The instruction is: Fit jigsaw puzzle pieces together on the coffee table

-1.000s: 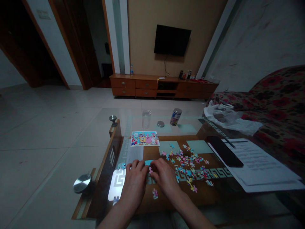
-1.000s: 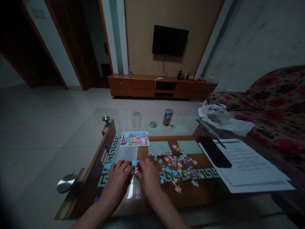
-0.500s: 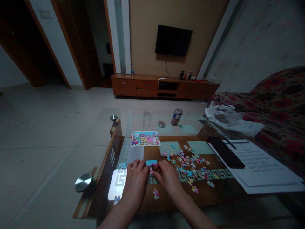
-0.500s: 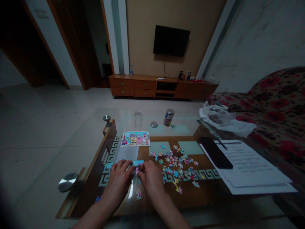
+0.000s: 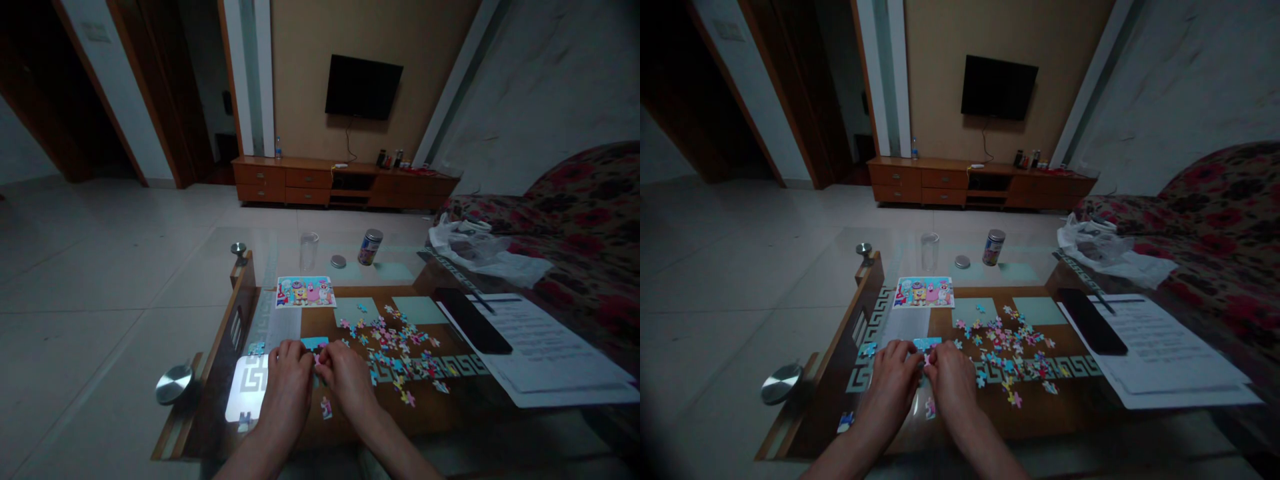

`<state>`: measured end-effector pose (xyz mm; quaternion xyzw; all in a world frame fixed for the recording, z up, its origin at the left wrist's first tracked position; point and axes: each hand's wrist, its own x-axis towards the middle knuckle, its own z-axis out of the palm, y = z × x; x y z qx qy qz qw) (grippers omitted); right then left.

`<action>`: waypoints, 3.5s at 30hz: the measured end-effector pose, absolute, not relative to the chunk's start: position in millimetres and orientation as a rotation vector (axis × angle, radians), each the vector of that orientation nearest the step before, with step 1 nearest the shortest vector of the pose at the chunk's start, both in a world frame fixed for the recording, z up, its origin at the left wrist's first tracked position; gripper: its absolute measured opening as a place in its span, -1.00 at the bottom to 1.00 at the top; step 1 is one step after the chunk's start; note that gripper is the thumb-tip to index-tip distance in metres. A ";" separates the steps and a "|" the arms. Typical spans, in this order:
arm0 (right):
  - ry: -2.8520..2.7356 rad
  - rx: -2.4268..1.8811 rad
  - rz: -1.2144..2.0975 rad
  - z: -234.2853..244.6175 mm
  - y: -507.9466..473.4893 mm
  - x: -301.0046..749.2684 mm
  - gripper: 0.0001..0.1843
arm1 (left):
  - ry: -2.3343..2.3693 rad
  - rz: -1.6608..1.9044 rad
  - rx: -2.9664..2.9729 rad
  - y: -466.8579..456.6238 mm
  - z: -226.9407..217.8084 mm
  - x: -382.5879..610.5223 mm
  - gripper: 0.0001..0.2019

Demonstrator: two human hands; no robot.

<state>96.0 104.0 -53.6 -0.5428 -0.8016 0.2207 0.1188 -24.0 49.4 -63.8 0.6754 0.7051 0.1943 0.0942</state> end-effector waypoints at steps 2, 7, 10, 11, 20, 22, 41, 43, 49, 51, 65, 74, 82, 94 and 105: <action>-2.339 -1.592 0.663 -53.5 104.6 96.4 -0.90 | 2.085 0.607 1.980 49.2 -63.9 -23.4 -0.74; -2.319 -1.521 0.681 -53.1 103.1 97.4 -0.88 | 2.123 0.621 1.887 52.0 -60.4 -22.5 -0.81; -2.314 -1.460 0.690 -54.3 101.0 98.4 -0.86 | 2.144 0.623 1.853 55.8 -56.8 -23.6 -0.82; -2.315 -1.434 0.690 -55.0 100.4 98.6 -0.85 | 2.146 0.629 1.847 56.9 -55.9 -24.0 -0.83; -2.289 -1.303 0.730 -61.8 99.7 98.8 -0.78 | 2.006 0.761 1.736 62.7 -59.0 -25.2 -0.81; -2.265 -1.280 0.751 -63.0 100.1 99.5 -0.77 | 2.000 0.805 1.686 64.4 -62.3 -25.9 -0.81; -2.269 -0.923 0.642 -68.5 97.7 117.2 -0.82 | 1.445 1.246 0.901 81.0 -69.9 -33.7 -0.88; -2.319 -0.823 0.516 -70.3 97.1 117.5 -0.82 | 1.432 1.244 0.875 82.1 -74.4 -36.1 -0.87; -2.240 -0.818 0.348 -69.2 107.0 114.6 -0.79 | 1.706 1.269 1.201 81.3 -68.4 -40.1 -0.94; -2.218 -0.882 0.287 -69.1 111.8 114.6 -0.79 | 1.803 1.268 1.452 78.6 -65.4 -38.6 -0.86; -2.402 -1.099 -0.033 -87.5 101.1 110.4 -0.78 | 1.955 0.658 1.981 65.9 -74.3 -35.1 -0.57; -2.455 -1.152 0.013 -87.4 101.3 110.8 -0.84 | 1.906 0.543 1.975 64.5 -66.8 -33.3 -0.48; -2.289 -1.203 0.318 -77.8 105.6 114.9 -0.80 | 1.930 0.529 2.034 66.2 -71.1 -34.0 -0.47; -2.420 -1.320 0.406 -68.6 131.5 108.3 -0.63 | 2.103 0.363 2.271 67.1 -95.6 -28.4 -0.45; -2.439 -1.372 0.504 -57.8 134.7 105.1 -0.69 | 2.103 0.240 2.383 64.4 -80.3 -25.1 -0.46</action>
